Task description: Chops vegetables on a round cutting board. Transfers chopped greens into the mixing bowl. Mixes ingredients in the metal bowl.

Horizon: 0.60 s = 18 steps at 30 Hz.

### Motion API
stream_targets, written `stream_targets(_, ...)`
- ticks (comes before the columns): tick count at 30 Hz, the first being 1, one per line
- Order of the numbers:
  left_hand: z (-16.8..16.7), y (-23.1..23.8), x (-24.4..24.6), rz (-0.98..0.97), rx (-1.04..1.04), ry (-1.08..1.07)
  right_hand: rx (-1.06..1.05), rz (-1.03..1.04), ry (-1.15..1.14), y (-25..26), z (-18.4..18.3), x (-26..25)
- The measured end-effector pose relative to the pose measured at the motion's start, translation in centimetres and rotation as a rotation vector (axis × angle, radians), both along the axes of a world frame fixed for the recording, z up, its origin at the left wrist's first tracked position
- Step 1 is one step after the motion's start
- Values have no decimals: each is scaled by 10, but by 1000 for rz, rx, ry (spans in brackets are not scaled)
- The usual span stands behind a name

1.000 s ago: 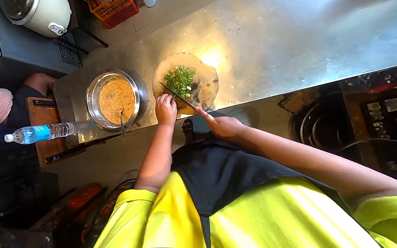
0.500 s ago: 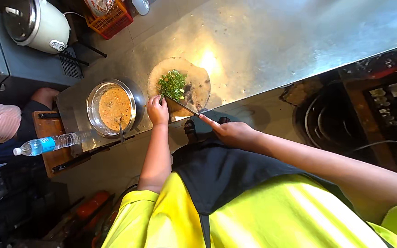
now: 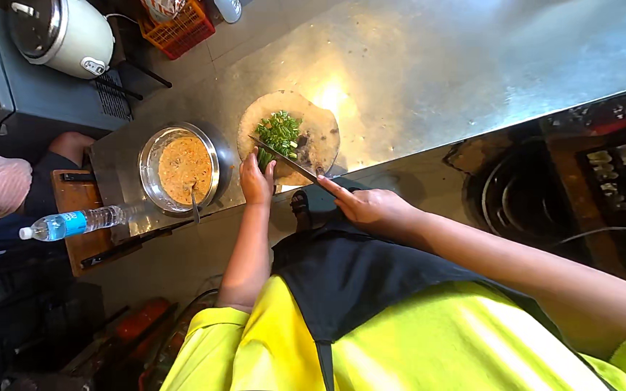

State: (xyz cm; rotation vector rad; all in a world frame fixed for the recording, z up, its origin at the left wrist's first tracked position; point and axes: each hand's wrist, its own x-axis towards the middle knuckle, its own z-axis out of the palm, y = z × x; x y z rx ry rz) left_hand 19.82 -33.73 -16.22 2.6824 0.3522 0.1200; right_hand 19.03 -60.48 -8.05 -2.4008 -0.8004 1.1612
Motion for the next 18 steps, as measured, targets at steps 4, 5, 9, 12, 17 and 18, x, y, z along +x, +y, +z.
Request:
stream_targets(4, 5, 0, -2, 37, -58, 47, -30, 38, -11, 4, -1, 0)
stream_targets(5, 4, 1, -3, 38, -63, 53, -43, 46, -10, 5, -2, 0)
stream_targets(9, -4, 7, -7, -22, -50, -30, -52, 65, -55, 4, -11, -2)
stream_targets(12, -15, 10, -7, -60, -7, -130, -80, 68, -9, 8, -13, 0)
stream_targets(17, -18, 10, -6, -109, 26, -155, -135, 44, 126, 16, -16, 4)
stream_targets(18, -18, 10, -5, -108, 27, -149, -152, 42, 141, 18, -18, 4)
